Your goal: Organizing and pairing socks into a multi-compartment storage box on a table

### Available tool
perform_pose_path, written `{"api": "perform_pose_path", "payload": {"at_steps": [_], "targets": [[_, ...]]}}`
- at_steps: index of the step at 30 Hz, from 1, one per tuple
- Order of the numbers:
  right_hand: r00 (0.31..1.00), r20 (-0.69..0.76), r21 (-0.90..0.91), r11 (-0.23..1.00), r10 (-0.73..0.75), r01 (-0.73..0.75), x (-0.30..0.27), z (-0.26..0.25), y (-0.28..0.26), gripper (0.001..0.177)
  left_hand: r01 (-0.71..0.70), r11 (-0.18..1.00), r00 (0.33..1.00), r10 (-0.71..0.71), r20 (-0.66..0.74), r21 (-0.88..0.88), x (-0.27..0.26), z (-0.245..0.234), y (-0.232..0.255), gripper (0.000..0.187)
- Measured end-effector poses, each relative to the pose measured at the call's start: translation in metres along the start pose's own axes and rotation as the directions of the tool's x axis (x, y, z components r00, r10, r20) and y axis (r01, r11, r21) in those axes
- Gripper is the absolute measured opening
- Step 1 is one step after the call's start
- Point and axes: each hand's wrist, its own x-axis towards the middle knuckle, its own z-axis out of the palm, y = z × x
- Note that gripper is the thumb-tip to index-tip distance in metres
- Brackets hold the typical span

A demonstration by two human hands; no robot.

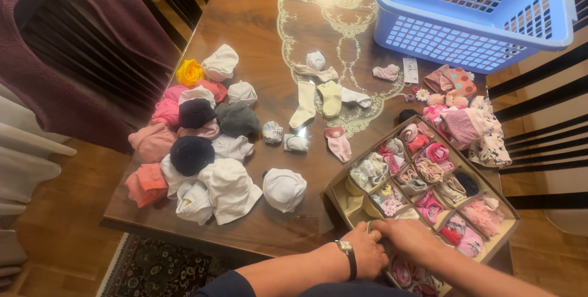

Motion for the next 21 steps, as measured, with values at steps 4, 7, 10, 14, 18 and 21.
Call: {"api": "perform_pose_path", "payload": {"at_steps": [4, 7, 10, 14, 18, 21], "targets": [[0.954, 0.045, 0.189, 0.936, 0.295, -0.298, 0.01, 0.018, 0.0, 0.044, -0.023, 0.999, 0.999, 0.022, 0.032, 0.033, -0.008, -0.009, -0.001, 0.032], [0.989, 0.074, 0.46, 0.876, 0.124, -0.144, 0.008, 0.022, 0.006, 0.041, -0.075, 0.996, 0.996, 0.077, -0.043, 0.038, -0.005, -0.008, -0.004, 0.03], [0.969, 0.174, 0.114, 0.974, 0.175, -0.197, 0.006, 0.014, -0.012, 0.02, -0.087, 0.995, 0.996, 0.087, -0.002, 0.042, -0.008, -0.013, -0.006, 0.031], [0.998, 0.009, -0.223, 0.973, 0.059, -0.056, 0.038, 0.058, 0.003, 0.014, -0.078, 0.996, 0.992, 0.081, 0.092, -0.037, -0.018, -0.024, -0.012, 0.039], [0.974, 0.157, -0.287, 0.951, 0.164, -0.114, 0.042, 0.028, -0.019, 0.016, -0.067, 0.993, 0.986, 0.081, 0.148, -0.1, -0.023, -0.033, -0.016, 0.04], [0.986, 0.098, -0.283, 0.954, 0.135, -0.102, 0.042, 0.049, -0.009, 0.016, -0.128, 0.986, 0.99, 0.133, 0.045, -0.107, -0.026, -0.026, -0.022, 0.036]]}}
